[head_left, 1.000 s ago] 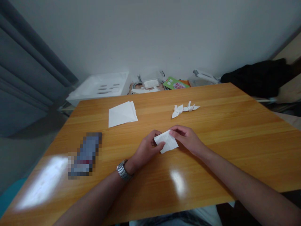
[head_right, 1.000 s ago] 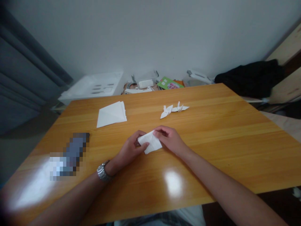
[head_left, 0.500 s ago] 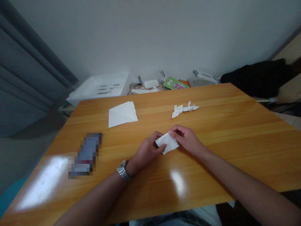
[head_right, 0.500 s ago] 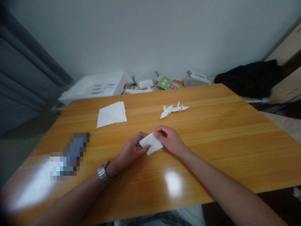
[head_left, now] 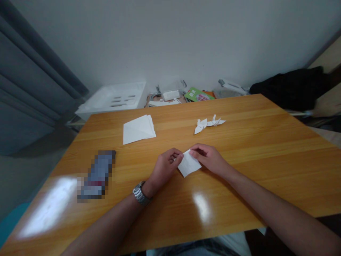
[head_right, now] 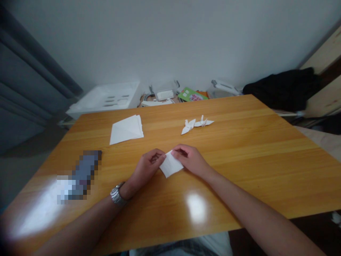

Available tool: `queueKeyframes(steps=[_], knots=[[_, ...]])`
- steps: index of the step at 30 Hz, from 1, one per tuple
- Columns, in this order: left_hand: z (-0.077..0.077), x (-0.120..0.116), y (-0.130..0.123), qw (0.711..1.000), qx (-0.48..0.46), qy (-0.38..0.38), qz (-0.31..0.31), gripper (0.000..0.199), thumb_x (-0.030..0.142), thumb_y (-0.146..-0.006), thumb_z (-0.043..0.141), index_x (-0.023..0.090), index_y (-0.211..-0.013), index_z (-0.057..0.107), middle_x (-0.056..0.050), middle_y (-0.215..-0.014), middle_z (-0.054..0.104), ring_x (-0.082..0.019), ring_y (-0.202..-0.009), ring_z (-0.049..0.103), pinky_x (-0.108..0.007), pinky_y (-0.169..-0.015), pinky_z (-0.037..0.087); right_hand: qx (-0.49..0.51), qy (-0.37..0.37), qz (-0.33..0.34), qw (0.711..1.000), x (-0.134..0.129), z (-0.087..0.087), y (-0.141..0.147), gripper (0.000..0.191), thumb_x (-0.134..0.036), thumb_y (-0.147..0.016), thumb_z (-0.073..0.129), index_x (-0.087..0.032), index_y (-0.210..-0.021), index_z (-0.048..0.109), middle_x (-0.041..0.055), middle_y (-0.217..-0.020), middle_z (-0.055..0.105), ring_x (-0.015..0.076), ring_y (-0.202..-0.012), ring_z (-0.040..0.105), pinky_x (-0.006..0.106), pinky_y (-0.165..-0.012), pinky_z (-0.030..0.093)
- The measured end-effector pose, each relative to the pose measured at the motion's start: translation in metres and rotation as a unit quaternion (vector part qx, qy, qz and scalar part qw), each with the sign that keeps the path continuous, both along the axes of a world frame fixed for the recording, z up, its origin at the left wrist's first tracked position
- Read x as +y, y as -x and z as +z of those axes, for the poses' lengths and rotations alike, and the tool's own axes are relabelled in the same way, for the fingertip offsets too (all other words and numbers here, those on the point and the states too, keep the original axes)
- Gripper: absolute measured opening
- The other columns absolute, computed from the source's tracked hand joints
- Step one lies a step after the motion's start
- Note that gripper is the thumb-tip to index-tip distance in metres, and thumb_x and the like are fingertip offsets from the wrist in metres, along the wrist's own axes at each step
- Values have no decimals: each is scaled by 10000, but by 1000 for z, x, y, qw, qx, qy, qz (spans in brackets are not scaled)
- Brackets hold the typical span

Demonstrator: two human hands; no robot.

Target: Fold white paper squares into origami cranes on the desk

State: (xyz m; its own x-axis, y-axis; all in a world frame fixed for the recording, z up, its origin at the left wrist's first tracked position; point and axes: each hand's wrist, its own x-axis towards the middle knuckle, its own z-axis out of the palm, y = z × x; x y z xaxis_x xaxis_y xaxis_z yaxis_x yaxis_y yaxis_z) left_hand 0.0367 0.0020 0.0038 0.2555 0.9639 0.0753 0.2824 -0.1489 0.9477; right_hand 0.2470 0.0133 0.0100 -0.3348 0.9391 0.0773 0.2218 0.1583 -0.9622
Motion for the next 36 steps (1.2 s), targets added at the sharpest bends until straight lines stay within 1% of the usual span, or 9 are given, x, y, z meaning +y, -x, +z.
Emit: queueKeyframes(steps=[6,11,14,18,21,27,36], knots=[[-2,2,1,999,-31,11,12,255,404,-913,639,151,-880,657,-26,-808,680,-131,-703,619,-215,-631,485,-1,-2,1,1000,1,-2,-1,254,-426,-944,607,-192,-912,700,37,-873,709,188,-798,628,287,-713,476],[-1,0,-1,999,-39,18,-8,218,364,-915,630,150,-875,644,-12,-766,655,-116,-675,601,-201,-611,475,-20,-12,6,1000,1,-5,-3,259,-423,-948,606,-190,-910,712,38,-857,711,186,-775,623,290,-699,475],[-1,-2,-2,999,-46,16,-20,225,381,-924,633,157,-919,647,-16,-805,676,-120,-706,623,-201,-629,492,-41,-31,20,998,0,-1,-2,245,-403,-948,609,-189,-913,723,42,-870,722,188,-788,635,292,-714,477],[1,-2,-2,999,-29,17,-12,266,429,-916,651,164,-924,665,-22,-819,702,-137,-715,644,-218,-635,507,-72,-59,46,995,-2,5,0,223,-377,-949,608,-200,-895,732,41,-872,731,186,-805,648,295,-742,477],[2,-1,-2,1000,-3,9,-1,259,422,-918,648,164,-896,668,-19,-803,698,-136,-705,631,-220,-628,497,-92,-69,51,992,-2,6,0,223,-378,-951,607,-205,-897,737,39,-873,738,189,-807,654,297,-738,479],[0,1,0,1000,3,-5,13,279,435,-940,609,162,-899,646,-12,-793,666,-125,-686,590,-208,-600,457,-93,-43,48,994,0,0,-2,250,-412,-947,609,-209,-903,749,32,-866,761,196,-784,665,295,-707,484],[2,3,-1,999,-11,-9,32,251,403,-941,602,159,-886,623,-15,-805,654,-118,-679,573,-206,-595,447,-91,-16,37,995,5,-1,-7,268,-428,-922,640,-194,-873,762,36,-843,772,197,-757,669,294,-690,484]])
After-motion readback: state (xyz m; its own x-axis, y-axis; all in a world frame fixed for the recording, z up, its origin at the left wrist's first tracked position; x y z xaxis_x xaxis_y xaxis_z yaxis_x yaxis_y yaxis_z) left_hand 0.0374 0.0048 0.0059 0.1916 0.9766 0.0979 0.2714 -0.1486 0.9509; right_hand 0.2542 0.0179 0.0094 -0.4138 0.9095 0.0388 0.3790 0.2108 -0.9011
